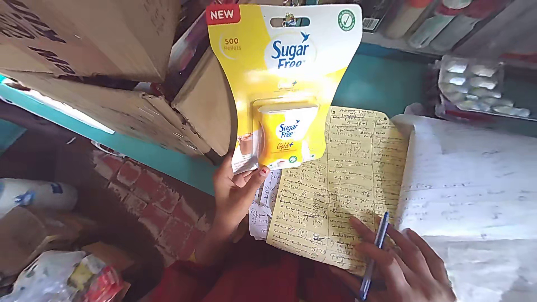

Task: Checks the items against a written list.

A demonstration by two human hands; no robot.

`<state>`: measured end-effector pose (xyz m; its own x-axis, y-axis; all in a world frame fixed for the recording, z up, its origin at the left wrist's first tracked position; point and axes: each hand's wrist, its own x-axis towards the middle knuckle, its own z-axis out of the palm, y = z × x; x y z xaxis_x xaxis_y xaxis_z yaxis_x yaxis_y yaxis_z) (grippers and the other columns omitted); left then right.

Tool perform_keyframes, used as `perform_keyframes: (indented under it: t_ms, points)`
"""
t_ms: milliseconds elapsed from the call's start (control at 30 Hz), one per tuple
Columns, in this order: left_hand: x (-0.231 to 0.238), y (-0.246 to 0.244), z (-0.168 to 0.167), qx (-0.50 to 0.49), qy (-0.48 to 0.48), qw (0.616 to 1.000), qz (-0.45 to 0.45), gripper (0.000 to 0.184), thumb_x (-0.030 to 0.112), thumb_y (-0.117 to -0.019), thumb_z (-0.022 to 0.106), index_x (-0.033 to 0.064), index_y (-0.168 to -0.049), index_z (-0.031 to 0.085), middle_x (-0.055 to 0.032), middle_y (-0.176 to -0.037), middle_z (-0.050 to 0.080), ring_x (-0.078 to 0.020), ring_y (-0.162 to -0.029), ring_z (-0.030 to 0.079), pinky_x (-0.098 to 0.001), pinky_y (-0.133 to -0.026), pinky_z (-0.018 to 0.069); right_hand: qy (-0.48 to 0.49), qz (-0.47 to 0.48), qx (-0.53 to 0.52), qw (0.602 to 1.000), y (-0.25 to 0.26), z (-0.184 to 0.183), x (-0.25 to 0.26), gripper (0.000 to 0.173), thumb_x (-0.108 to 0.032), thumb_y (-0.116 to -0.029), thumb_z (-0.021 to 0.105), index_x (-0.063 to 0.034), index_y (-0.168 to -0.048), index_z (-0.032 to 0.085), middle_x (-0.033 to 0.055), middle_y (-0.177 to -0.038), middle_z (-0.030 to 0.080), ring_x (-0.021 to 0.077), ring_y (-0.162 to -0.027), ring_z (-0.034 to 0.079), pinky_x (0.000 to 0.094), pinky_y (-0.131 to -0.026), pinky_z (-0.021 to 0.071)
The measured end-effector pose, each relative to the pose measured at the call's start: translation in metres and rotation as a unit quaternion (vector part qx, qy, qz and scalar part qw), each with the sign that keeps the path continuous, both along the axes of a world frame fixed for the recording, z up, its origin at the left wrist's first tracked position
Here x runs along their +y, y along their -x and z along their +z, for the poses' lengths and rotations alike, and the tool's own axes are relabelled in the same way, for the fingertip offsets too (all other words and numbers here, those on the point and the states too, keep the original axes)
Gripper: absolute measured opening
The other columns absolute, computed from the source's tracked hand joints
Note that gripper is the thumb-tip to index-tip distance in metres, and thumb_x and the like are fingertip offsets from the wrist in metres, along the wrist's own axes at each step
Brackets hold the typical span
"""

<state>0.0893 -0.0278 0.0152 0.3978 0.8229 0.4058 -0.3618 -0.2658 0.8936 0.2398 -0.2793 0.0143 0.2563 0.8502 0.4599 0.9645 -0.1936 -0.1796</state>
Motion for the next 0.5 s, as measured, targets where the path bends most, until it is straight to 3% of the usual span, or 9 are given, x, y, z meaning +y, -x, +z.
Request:
perform_keyframes:
  t_ms: [500]
  points:
    - [0.0014, -0.0016, -0.0005, 0.0, -0.024, 1.0, -0.006, 0.042, 0.0, -0.0886, 0.072, 0.0096, -0.128, 0.06, 0.0071, -0.114, 0.073, -0.0084, -0.102, 0.072, -0.0324, -0.092, 0.0621, 0.007, 0.003, 0.006, 1.0, -0.0007, -0.0005, -0.0015, 0.052, -0.07, -0.0937, 0.053, -0.0217, -0.112, 0.055, 0.0018, -0.131, 0.071, 0.0282, -0.132, 0.055, 0.0451, -0.112, 0.0304]
